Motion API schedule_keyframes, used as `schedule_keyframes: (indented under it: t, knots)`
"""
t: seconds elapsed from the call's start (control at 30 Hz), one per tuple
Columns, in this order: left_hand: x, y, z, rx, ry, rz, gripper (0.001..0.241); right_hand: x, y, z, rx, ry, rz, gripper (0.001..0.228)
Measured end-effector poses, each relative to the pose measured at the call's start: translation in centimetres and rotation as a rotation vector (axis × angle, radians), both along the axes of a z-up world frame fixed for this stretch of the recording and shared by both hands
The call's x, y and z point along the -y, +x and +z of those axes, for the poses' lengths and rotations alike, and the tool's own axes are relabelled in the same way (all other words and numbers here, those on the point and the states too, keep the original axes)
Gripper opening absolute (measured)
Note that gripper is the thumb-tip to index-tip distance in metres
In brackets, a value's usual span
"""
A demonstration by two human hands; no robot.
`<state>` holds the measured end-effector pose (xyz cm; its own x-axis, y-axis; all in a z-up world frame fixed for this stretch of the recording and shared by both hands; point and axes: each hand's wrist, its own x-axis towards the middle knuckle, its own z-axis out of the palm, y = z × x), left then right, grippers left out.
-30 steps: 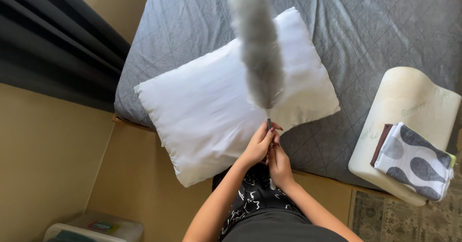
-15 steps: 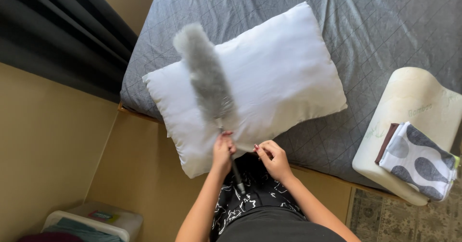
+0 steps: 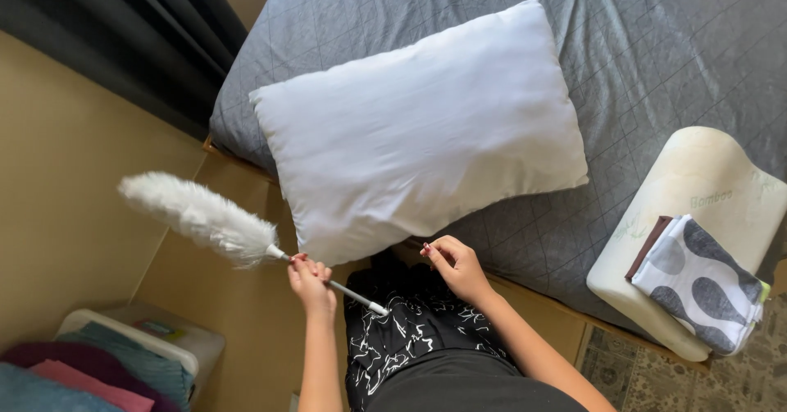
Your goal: Folding a patterned pillowcase and then using a duster to clean a white pillow on a bed.
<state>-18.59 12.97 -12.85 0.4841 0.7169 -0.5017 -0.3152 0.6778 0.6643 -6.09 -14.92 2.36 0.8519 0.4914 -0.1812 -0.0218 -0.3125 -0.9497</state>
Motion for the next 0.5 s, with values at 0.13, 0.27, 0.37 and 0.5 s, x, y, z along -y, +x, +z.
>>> schedule_keyframes:
  t: [0.13,0.27,0.37,0.5]
  knots:
    - [6.9,0.5,3.3,0.059,0.216,-0.164,0.015,2.4,-2.1,-1.5,-0.002,-0.004,0.046,0.020]
    - [13.6,1.6,9.8,0.138,0.444,-0.536,0.018,4.1,-4.8,-3.9,-0.170,0.011,0.010,0.032]
    - [18.2,1.5,10.7,0.193,0.473,-0.683,0.016,5.4,-7.4,-4.2,-0.323,0.109,-0.026,0.044]
    - [22.9,1.0,9.4,0.273,0.589,-0.757,0.015,7.2,-9.4,-5.1,-0.249,0.201,-0.075,0.051]
